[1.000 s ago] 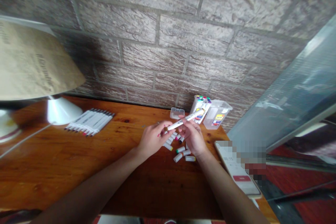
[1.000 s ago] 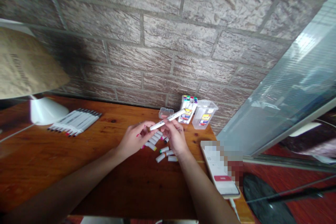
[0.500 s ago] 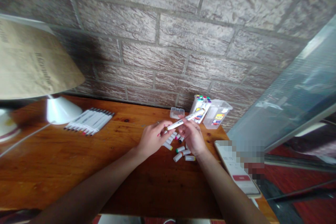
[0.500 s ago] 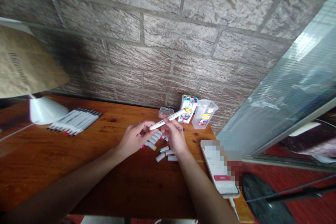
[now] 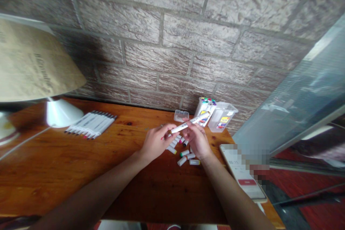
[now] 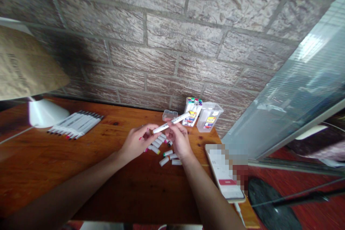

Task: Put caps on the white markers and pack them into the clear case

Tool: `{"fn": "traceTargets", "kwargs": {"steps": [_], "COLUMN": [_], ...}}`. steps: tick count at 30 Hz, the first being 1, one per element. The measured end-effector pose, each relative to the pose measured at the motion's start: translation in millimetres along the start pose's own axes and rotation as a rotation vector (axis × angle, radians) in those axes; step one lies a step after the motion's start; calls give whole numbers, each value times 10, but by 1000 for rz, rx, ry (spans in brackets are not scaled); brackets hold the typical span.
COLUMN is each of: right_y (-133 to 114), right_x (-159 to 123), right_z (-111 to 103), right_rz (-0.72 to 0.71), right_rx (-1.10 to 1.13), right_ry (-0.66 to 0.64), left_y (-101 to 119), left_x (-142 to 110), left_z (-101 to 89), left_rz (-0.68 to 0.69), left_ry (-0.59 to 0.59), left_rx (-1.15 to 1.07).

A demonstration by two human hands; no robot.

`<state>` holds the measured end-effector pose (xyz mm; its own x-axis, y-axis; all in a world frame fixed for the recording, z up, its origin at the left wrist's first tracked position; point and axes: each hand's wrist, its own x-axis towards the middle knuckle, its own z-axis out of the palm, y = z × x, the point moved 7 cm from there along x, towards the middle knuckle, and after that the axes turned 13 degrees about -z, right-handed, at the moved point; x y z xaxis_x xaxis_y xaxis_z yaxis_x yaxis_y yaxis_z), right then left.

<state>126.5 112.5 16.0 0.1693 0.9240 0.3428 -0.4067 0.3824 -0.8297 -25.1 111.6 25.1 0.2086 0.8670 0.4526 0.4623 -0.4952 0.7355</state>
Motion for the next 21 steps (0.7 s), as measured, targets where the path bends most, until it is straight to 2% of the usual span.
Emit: {"fn": "traceTargets", "kwargs": {"steps": [4,8,12,16,18,21], "right_y": [-25,-114,-382,-726,-840,-939], "right_x": [25,100,210,281,295,305], "right_z": [-39,-166,-340,-618,-749,-855], "right_rz": [-19,-45,-189,-374,-424,-476], "right_rx": [-78,-146,-81,-7,6,-56], "right_ry": [5,83,193,360,428,459], "left_y": [-11,-36,-48,-43,-38,-46], "left_x": [-2,18,45,46,41,38], "left_z": [-21,-56,-96,-81,-65,-52], "left_rz": [-23,-63,-58,-43,-44,-59], "left_ry": [27,71,125,117,107,97], "left_rx": [7,-1,-23,-26,-14,-8]}}
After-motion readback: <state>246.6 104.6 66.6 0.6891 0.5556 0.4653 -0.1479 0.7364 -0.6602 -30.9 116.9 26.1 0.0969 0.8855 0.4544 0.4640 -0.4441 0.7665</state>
